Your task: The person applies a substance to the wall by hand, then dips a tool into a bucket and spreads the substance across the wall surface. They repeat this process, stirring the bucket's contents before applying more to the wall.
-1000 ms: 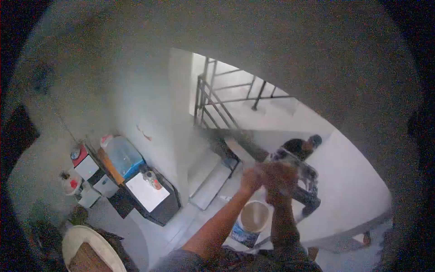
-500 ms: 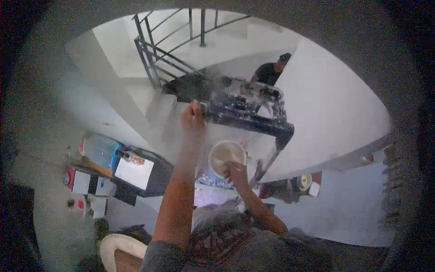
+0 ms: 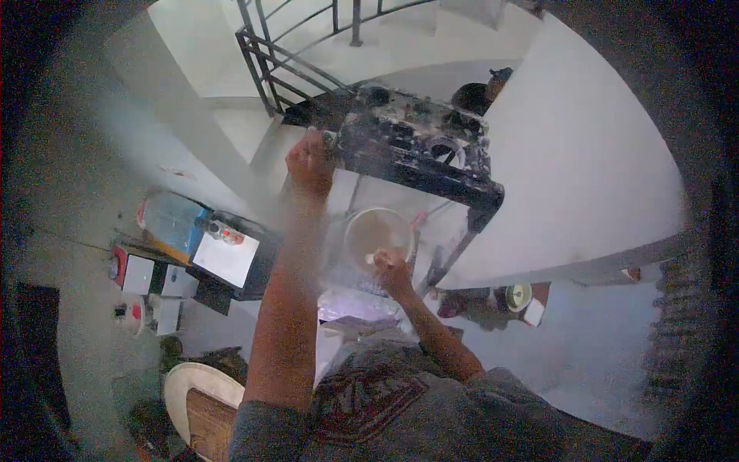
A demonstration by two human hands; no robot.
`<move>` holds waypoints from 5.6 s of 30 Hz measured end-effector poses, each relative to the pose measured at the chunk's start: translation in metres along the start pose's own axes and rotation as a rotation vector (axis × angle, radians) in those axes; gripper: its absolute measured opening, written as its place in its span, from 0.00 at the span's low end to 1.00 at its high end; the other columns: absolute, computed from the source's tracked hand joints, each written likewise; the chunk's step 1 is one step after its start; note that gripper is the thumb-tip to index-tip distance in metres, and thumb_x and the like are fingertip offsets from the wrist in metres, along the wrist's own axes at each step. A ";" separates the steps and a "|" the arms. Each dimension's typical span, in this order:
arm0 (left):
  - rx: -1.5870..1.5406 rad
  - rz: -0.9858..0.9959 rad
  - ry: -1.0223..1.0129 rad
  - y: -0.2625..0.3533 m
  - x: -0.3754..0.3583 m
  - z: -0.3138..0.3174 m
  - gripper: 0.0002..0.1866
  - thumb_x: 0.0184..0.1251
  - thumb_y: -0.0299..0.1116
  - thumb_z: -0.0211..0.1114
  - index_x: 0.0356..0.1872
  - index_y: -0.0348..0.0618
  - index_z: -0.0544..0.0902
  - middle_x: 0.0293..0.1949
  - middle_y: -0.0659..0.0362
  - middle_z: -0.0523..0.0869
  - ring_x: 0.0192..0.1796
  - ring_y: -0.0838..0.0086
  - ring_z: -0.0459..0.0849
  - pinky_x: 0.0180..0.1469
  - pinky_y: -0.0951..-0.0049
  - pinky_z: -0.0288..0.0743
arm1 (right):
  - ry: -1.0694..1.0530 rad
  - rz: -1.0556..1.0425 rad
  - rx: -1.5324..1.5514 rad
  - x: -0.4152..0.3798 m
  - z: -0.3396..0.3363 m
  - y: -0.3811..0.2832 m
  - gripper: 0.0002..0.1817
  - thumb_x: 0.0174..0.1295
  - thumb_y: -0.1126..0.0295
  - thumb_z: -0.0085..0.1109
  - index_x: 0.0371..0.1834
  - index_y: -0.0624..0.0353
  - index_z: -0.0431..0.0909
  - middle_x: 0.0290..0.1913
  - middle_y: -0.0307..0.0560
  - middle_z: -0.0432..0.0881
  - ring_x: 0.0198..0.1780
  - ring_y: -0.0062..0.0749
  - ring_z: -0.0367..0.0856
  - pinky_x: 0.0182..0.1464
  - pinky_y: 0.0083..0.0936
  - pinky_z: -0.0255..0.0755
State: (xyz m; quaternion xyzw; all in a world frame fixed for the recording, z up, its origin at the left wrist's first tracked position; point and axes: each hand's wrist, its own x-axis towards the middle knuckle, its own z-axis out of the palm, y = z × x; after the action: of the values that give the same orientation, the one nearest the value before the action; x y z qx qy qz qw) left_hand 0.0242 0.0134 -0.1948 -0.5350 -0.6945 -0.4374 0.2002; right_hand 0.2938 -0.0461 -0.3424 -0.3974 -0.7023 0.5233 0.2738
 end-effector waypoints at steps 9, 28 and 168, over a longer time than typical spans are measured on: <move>-0.098 0.075 -0.025 0.010 0.012 -0.010 0.13 0.56 0.33 0.65 0.39 0.38 0.77 0.25 0.52 0.79 0.28 0.53 0.79 0.32 0.54 0.70 | 0.024 0.038 0.007 -0.005 -0.005 0.009 0.13 0.61 0.66 0.58 0.44 0.63 0.79 0.35 0.47 0.82 0.31 0.34 0.81 0.36 0.33 0.76; -0.598 -0.355 0.079 0.029 0.011 -0.008 0.25 0.75 0.50 0.49 0.20 0.45 0.74 0.16 0.64 0.72 0.17 0.79 0.70 0.18 0.74 0.63 | 0.116 -0.042 0.238 -0.046 -0.075 -0.061 0.09 0.65 0.67 0.60 0.44 0.59 0.81 0.28 0.46 0.85 0.27 0.24 0.83 0.29 0.25 0.76; -0.371 -0.178 -0.068 0.035 0.020 -0.045 0.12 0.69 0.37 0.50 0.34 0.41 0.78 0.30 0.47 0.80 0.27 0.49 0.80 0.32 0.53 0.74 | 0.639 0.293 1.492 -0.026 -0.012 -0.054 0.18 0.70 0.54 0.49 0.49 0.58 0.72 0.34 0.50 0.81 0.31 0.33 0.81 0.28 0.23 0.77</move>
State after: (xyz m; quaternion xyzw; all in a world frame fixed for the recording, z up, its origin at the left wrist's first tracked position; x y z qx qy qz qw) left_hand 0.0412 -0.0111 -0.1418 -0.5136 -0.6530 -0.5555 0.0353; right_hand 0.3029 -0.0688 -0.2869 -0.3283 0.0009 0.7444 0.5814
